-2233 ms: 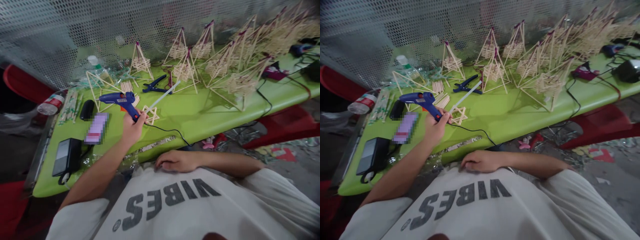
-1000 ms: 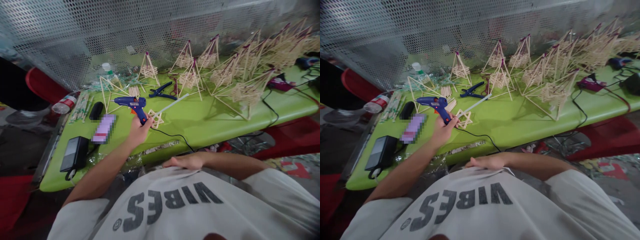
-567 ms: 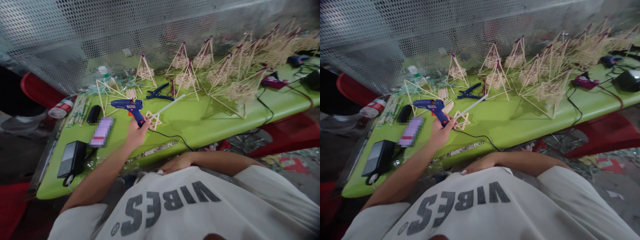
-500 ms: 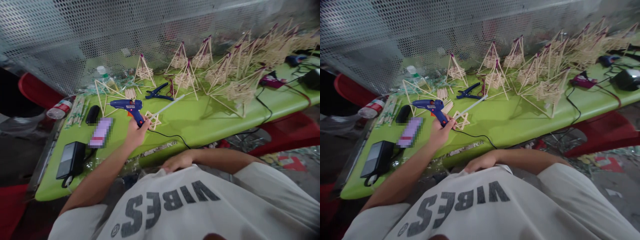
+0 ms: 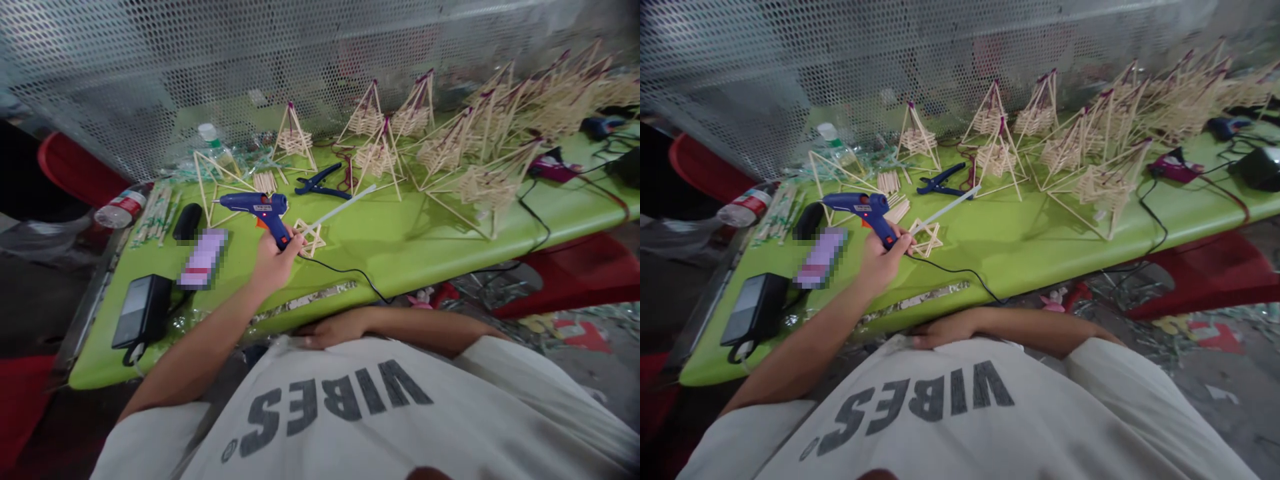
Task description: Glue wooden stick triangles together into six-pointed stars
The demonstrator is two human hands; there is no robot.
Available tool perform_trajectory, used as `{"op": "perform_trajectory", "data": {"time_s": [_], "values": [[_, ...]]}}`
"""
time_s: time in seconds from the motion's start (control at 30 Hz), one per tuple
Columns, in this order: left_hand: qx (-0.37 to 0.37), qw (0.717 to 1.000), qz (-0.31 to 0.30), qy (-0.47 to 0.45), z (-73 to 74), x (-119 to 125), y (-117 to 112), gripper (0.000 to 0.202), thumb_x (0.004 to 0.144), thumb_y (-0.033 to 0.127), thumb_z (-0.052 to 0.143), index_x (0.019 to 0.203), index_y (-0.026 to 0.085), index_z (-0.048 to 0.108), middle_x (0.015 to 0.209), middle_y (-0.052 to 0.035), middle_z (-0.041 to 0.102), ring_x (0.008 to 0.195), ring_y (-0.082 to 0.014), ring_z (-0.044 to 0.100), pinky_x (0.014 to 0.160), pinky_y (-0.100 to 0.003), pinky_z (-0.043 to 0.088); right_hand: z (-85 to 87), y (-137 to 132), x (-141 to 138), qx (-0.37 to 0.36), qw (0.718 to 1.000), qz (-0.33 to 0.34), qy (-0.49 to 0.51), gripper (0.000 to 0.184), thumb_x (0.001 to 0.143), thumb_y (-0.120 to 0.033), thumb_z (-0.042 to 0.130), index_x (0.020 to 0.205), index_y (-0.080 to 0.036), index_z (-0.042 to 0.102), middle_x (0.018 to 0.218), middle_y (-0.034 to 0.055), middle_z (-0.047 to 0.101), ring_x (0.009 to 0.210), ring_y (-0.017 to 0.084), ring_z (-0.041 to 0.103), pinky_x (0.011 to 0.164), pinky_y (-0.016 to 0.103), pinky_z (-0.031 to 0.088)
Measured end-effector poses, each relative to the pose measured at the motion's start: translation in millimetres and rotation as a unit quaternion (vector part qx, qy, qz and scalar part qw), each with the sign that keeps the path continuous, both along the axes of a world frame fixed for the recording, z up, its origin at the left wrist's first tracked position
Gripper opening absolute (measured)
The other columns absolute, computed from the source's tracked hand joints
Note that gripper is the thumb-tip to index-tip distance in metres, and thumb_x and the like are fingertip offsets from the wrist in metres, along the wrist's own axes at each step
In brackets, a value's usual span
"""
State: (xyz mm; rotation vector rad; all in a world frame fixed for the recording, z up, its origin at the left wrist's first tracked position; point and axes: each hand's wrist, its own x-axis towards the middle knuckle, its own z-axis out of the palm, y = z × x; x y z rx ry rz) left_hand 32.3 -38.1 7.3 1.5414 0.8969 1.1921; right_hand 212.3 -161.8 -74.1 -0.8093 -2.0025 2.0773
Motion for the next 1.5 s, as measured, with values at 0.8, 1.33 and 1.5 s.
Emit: {"op": "perform_trajectory", "data": {"time_s": [0.8, 1.33, 1.5], "values": [[-0.066, 0.987, -0.141, -0.049, -4.9, 0, -8, 0.071, 0.098, 0.08, 0.106, 0.099, 0.025, 0.061, 0.083, 0.0037, 0.07, 0.075, -0.0138, 0.07, 0.075, -0.03, 0.059, 78.8, 109, 56, 0.318, 0.841, -0.357, 0.252, 0.048, 0.1, -0.063, 0.111, 0.099, -0.022, 0.087, 0.077, 0.0013, 0.083, 0.062, 0.014, 0.071, 0.059, 0.027, 0.058], [-0.086, 0.979, -0.184, 0.014, -8.8, -3, -5, 0.072, 0.096, 0.087, 0.104, 0.1, 0.024, 0.069, 0.085, 0.0008, 0.071, 0.077, -0.0163, 0.068, 0.078, -0.034, 0.056, 85.3, 108, 72, 0.466, 0.688, -0.439, 0.342, 0.014, 0.107, -0.035, 0.102, 0.114, -0.03, 0.091, 0.092, 0.0022, 0.088, 0.065, 0.017, 0.077, 0.054, 0.032, 0.06], [-0.09, 0.978, -0.186, 0.038, -7.1, -4, -6, 0.072, 0.094, 0.083, 0.107, 0.1, 0.024, 0.068, 0.085, 0.002, 0.071, 0.077, -0.0159, 0.069, 0.077, -0.032, 0.057, 86.2, 109, 73, 0.494, 0.677, -0.428, 0.339, 0.012, 0.107, -0.034, 0.102, 0.114, -0.031, 0.092, 0.091, 0.0022, 0.085, 0.063, 0.017, 0.071, 0.055, 0.036, 0.055]]}}
